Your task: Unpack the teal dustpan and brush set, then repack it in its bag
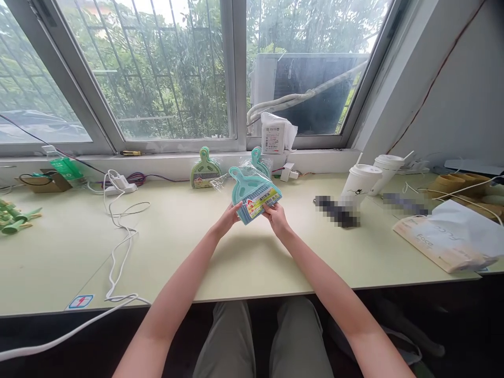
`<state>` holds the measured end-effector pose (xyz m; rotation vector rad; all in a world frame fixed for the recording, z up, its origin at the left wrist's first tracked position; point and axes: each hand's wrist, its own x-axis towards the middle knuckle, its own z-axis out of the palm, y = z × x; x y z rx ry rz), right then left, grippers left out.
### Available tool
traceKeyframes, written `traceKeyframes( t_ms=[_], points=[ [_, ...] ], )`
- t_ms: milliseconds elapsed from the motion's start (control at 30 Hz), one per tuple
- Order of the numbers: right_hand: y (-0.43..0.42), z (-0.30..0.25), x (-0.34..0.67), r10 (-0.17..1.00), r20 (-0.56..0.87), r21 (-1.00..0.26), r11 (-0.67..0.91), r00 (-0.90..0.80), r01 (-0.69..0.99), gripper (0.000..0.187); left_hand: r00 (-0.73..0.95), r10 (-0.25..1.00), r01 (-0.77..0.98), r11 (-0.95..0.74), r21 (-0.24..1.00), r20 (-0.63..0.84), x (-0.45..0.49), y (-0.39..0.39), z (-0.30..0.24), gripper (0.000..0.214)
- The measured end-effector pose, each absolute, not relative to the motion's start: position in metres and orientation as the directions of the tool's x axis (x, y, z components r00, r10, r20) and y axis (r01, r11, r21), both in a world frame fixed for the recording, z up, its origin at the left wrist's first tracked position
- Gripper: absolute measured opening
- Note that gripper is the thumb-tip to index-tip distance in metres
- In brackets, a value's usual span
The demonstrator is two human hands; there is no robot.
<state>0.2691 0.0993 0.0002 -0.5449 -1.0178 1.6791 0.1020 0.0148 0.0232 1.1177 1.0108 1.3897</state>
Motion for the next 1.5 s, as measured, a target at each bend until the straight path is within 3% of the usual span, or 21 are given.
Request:
traceKeyframes(
  t_ms=[300, 333, 400, 467, 500, 533, 600, 733, 900, 1033, 1300, 1500],
  points=[
    [0.096, 0.002, 0.267, 0.951, 0.135, -0.845, -0.037, -0.279, -0.534, 0.039, 0.058, 0.997, -0.214, -0.04, 0.976, 0.053, 0.109, 0.021, 0.014, 0.067],
    [0.096, 0.002, 0.267, 0.953, 0.134, -0.845, -0.034, -0.273, -0.533, 0.039, -0.014, 0.998, -0.185, -0.068, 0.98, 0.067, 0.109, 0.024, 0.012, 0.068],
    [0.095, 0.001, 0.267, 0.955, 0.12, -0.847, -0.044, -0.272, -0.529, 0.039, -0.32, 0.938, -0.039, -0.152, 0.988, 0.131, 0.106, 0.026, 0.01, 0.068],
    [0.095, 0.001, 0.267, 0.951, 0.111, -0.852, -0.058, -0.288, -0.52, 0.038, -0.654, 0.696, 0.225, -0.197, 0.954, 0.297, 0.102, 0.025, 0.013, 0.063],
    [0.095, 0.001, 0.267, 0.948, 0.111, -0.856, -0.062, -0.3, -0.513, 0.038, -0.714, 0.563, 0.377, -0.191, 0.906, 0.416, 0.1, 0.022, 0.017, 0.058],
    [0.094, 0.0, 0.267, 0.943, 0.113, -0.863, -0.062, -0.312, -0.501, 0.037, -0.695, 0.476, 0.524, -0.178, 0.833, 0.539, 0.099, 0.019, 0.021, 0.052],
    [0.093, -0.001, 0.265, 0.933, 0.114, -0.884, -0.062, -0.342, -0.463, 0.036, -0.519, 0.486, 0.739, -0.158, 0.655, 0.703, 0.099, 0.013, 0.031, 0.039],
    [0.087, -0.002, 0.261, 0.902, 0.106, -0.925, -0.065, -0.419, -0.375, 0.036, -0.297, 0.695, 0.848, -0.124, 0.515, 0.655, 0.11, 0.005, 0.043, 0.032],
    [0.083, -0.004, 0.259, 0.872, 0.133, -0.93, -0.055, -0.47, -0.364, 0.039, -0.142, 0.771, 0.937, -0.097, 0.336, 0.62, 0.118, 0.007, 0.035, 0.014],
    [0.084, -0.005, 0.259, 0.88, 0.116, -0.933, -0.063, -0.46, -0.355, 0.04, -0.131, 0.767, 0.944, -0.097, 0.315, 0.628, 0.121, 0.008, 0.024, 0.006],
    [0.085, -0.006, 0.262, 0.891, 0.086, -0.935, -0.082, -0.446, -0.344, 0.037, 0.021, 0.85, 0.985, -0.107, 0.133, 0.527, 0.13, 0.003, 0.026, 0.036],
    [0.084, -0.005, 0.263, 0.894, 0.069, -0.94, -0.09, -0.443, -0.329, 0.035, 0.023, 0.846, 0.977, -0.133, 0.169, 0.532, 0.129, 0.003, 0.027, 0.041]
  ],
)
